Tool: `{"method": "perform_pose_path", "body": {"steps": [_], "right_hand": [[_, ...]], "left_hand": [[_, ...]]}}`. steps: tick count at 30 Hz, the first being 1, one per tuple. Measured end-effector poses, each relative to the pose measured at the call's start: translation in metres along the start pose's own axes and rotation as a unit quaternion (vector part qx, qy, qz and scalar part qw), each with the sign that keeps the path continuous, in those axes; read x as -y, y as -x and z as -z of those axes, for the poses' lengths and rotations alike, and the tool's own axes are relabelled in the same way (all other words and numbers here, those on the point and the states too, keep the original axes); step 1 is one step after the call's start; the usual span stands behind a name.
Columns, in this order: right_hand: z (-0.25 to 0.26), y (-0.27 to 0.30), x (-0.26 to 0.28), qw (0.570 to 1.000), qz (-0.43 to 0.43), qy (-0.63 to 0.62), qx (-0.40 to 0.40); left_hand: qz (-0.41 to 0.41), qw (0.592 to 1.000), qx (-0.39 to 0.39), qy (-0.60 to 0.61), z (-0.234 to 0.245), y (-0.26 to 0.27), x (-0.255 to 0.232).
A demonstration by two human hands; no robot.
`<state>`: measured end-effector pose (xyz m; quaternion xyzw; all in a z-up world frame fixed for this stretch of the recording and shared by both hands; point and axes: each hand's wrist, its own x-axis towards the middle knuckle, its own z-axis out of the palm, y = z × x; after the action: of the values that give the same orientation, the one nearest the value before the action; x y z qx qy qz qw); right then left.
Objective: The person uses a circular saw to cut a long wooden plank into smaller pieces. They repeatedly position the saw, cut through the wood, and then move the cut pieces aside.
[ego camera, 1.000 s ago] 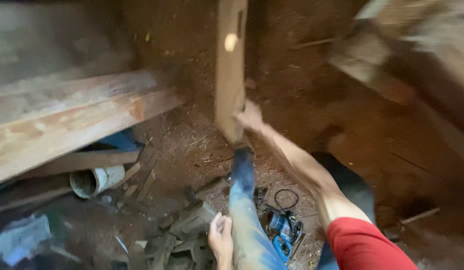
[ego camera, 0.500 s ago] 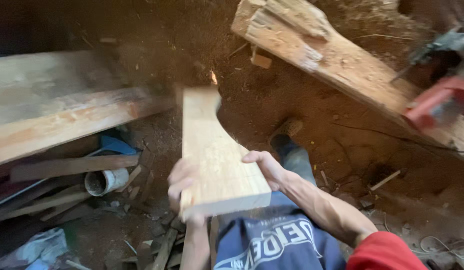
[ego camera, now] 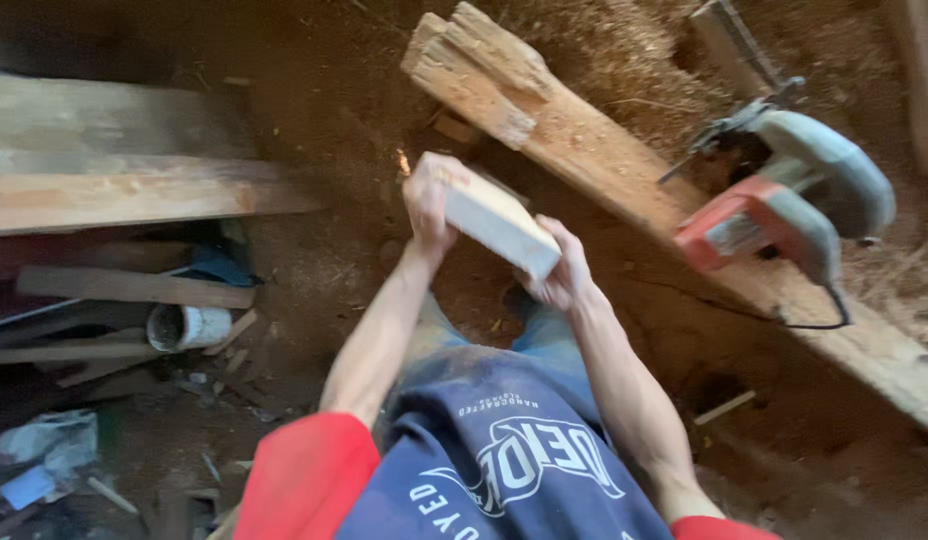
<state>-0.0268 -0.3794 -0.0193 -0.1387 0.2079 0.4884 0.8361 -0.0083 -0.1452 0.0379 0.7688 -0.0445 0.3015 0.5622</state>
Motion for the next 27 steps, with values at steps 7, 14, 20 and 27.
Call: {"method": "perform_pose_path", "body": {"steps": [7, 14, 20, 27], "right_hand": [[0.034, -0.079, 0.071, 0.951, 0.033, 0.082, -0.296], [0.078, 0.003, 0.038, 0.936, 0.003, 0.238, -0.259], [0.139, 0.093, 0.021, 0.936, 0.016, 0.174, -0.305], [0.131, 0.187, 0.052, 0.876, 0.184, 0.190, -0.403]], "left_hand": [[0.091, 0.990, 0.000, -0.109, -0.058, -0.026, 0.100], [0.239, 0.943, -0.025, -0.231, -0.032, -0.024, 0.106], [0.260, 0.953, -0.076, -0.133, -0.036, -0.023, 0.119], [0.265, 0.947, -0.038, -0.180, -0.023, -0.037, 0.114]]}}
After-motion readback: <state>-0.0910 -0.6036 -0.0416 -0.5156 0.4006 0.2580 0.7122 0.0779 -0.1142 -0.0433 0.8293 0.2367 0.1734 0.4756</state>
